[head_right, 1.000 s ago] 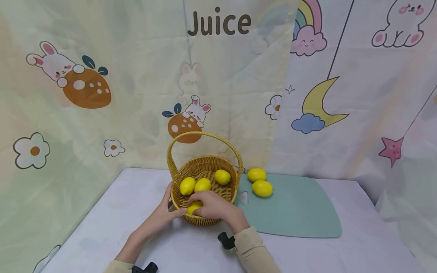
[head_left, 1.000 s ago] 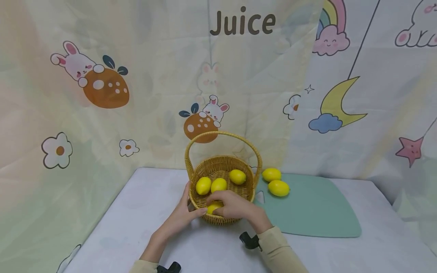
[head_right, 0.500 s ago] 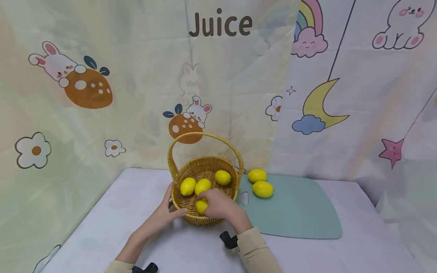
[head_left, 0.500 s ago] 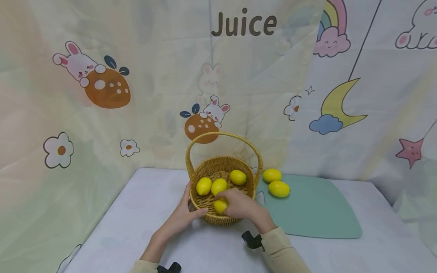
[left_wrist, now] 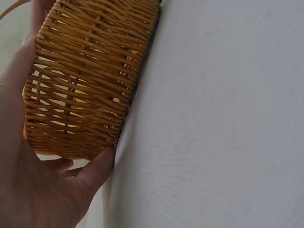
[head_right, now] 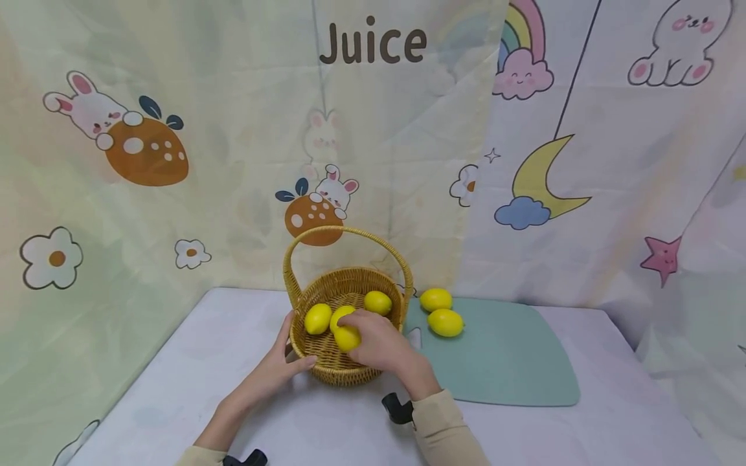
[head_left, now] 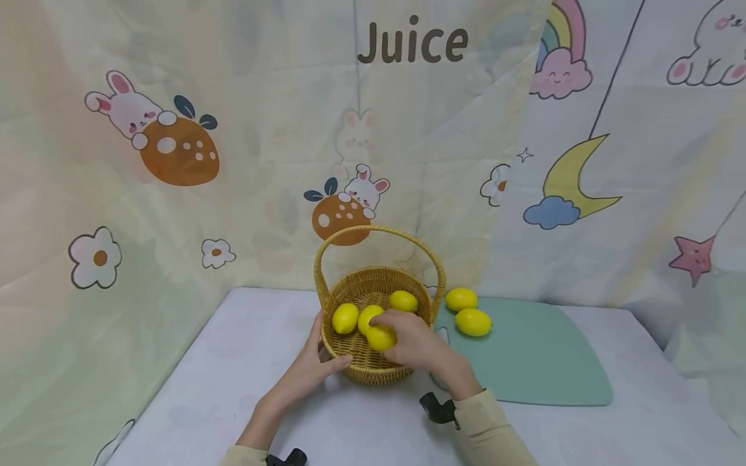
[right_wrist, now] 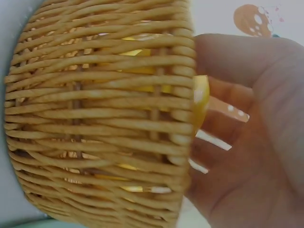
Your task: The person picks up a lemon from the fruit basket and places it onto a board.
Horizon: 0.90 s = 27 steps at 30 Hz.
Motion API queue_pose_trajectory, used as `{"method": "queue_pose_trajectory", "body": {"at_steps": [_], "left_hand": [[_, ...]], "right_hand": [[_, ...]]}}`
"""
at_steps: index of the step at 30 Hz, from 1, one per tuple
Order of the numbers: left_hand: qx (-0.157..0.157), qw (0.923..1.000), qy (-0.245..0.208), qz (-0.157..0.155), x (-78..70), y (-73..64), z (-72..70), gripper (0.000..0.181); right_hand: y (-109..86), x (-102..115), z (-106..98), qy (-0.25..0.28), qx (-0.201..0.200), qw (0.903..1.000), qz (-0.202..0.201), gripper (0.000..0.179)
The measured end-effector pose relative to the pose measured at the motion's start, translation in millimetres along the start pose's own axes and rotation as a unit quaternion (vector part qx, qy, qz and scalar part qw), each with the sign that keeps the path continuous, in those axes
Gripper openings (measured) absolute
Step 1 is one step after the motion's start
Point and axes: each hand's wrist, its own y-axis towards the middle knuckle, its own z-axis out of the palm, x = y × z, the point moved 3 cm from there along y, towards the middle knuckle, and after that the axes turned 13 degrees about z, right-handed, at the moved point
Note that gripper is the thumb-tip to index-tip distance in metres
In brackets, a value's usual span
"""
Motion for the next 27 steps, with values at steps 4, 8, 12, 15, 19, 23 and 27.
{"method": "queue_pose_trajectory", "body": {"at_steps": [4,8,12,15,19,23,27], "left_hand": [[0.000,1.0000,0.004,-0.002,-0.9,0.1,-1.1,0.111],[0.001,0.9999,0.012,-0.001,0.4,1.5,-2.2,0.112],[0.000,0.9999,0.012,-0.006,1.5,1.4,-1.3,0.112],[-0.001,0.9999,0.011,-0.007,2.3,1.0,-1.5,0.112],[0.000,1.0000,0.006,-0.003,3.9,1.2,-1.8,0.111],[0.003,1.0000,0.002,0.001,5.4,1.6,-0.8,0.111],[0.003,1.0000,-0.002,0.003,6.0,2.6,0.8,0.111]], "right_hand": [[-6.2,-0.2,-7.0,0.016,-0.003,0.9998,-0.006,0.050],[-12.9,-1.9,-16.7,0.029,-0.026,0.9992,-0.014,0.051],[-18.8,-4.9,-26.6,0.035,-0.045,0.9982,-0.016,0.053],[-23.0,-7.2,-33.8,0.038,-0.051,0.9980,-0.005,0.055],[-29.4,-12.6,-43.9,0.043,-0.061,0.9969,0.027,0.057],[-34.8,-21.0,-52.3,0.039,-0.072,0.9954,0.050,0.056],[-40.9,-27.0,-61.3,0.042,-0.081,0.9944,0.053,0.055]]}}
